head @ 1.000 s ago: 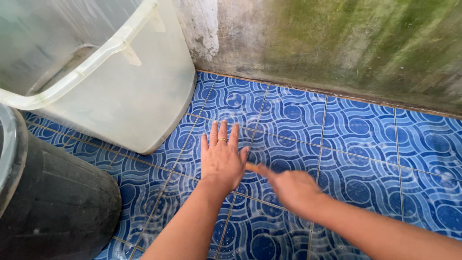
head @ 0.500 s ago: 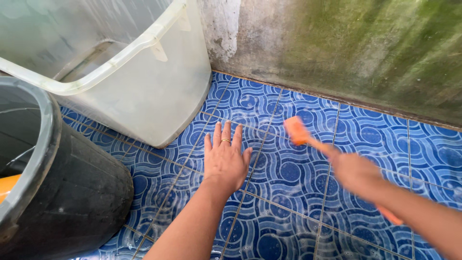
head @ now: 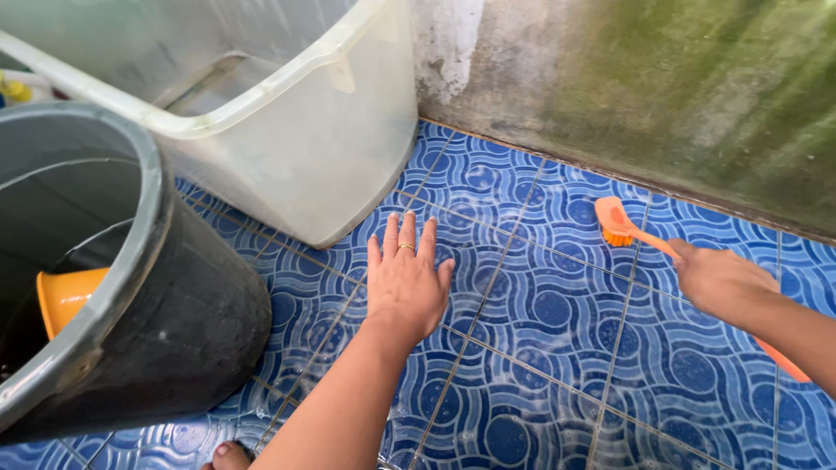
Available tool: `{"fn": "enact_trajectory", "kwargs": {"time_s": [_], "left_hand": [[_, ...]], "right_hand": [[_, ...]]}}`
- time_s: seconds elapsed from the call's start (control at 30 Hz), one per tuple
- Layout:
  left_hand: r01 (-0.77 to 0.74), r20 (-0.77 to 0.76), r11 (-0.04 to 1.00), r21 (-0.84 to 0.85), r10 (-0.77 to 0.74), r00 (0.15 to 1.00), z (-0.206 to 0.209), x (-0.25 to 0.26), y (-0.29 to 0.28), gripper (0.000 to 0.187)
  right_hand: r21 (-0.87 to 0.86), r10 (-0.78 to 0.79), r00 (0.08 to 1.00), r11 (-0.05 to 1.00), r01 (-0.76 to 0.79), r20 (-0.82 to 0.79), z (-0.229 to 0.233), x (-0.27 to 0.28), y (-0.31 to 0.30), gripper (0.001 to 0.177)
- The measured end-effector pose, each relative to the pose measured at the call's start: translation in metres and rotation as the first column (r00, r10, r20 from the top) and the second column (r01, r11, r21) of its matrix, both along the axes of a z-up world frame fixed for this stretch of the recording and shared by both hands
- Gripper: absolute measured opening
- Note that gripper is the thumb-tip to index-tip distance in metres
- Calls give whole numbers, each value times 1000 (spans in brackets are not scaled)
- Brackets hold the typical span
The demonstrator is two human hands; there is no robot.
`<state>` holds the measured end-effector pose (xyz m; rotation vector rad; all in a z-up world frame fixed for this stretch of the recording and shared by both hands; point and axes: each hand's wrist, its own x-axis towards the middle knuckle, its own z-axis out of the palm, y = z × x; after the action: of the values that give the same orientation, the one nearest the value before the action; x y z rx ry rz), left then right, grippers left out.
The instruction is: The person scrubs blue patterned floor tiles with an orange brush, applying liquid soap from a white bottle. They use a yellow cup to scoop water from a bucket and rinse the floor, repeating the scrubbing and rinsing cycle.
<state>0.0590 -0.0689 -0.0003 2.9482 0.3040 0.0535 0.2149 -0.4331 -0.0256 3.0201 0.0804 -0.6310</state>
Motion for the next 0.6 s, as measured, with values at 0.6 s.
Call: {"fn": "enact_trajectory", "kwargs": {"time_s": [0.6], "left_hand": [[-141, 18, 990, -27, 142, 990, 5, -34, 39, 68]], "right_hand": [[-52, 449, 894, 893, -447, 20, -5, -41, 114, 53]]}}
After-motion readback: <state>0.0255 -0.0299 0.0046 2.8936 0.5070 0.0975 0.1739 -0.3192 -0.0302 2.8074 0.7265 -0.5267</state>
